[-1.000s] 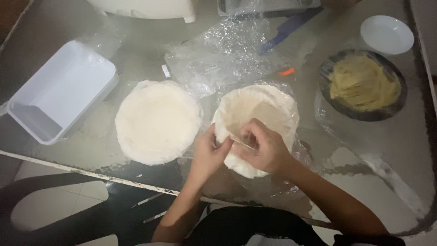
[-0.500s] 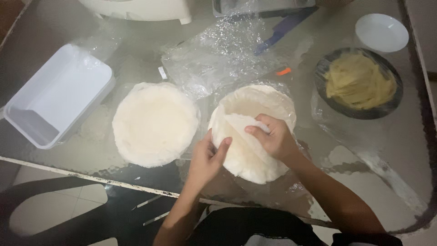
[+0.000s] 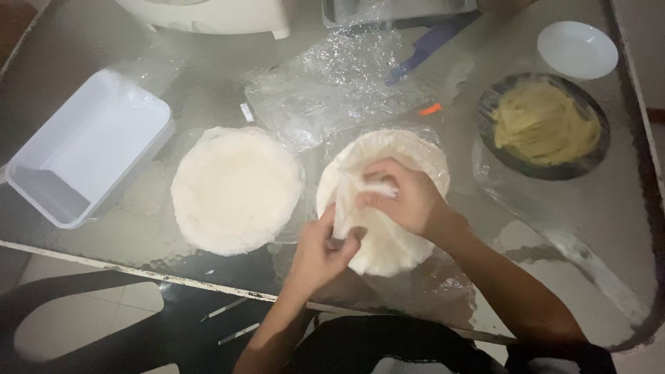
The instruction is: The person separates and prepares flat round pieces of white dough on a glass table by hand.
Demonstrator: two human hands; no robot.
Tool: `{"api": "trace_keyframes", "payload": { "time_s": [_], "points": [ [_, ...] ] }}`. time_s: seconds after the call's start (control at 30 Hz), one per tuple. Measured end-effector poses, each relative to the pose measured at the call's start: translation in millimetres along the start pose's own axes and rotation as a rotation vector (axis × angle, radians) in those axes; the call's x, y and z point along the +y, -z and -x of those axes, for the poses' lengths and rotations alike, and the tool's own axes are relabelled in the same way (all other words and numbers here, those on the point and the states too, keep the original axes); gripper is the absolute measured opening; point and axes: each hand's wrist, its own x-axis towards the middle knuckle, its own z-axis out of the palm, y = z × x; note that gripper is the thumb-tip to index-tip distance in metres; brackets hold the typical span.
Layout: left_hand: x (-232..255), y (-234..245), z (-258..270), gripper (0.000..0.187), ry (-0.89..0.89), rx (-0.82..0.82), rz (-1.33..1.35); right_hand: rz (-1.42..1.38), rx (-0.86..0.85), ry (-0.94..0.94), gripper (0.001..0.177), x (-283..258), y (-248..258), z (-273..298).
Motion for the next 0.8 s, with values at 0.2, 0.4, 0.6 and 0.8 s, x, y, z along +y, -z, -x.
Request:
{"api": "trace_keyframes", "payload": {
  "time_s": [0.2,0.4,0.6,0.8],
  "points": [
    [-6.6,10.6,-23.2,0.037,0.186,0.0,0.281,0.154,-0.074,-0.114,0.019,-15.3,-7.7,1.8],
    [-11.2,9.9,-26.1,0.026,0.235,0.006,0.012,-0.003,0.009,-0.08,0.018,-7.3,-4.7,7.9],
    [-15.0,3.9,-22.9,0.027,0.184,0.038,0.295,-0.191,0.092,-0.22,0.017,13.1,10.2,9.9],
    [-24.6,1.9,-18.4,0.029,0.17,0.107,0.419,-0.485,0.235,-0.35,0.024,16.8,18.3,13.5]
  ]
}}
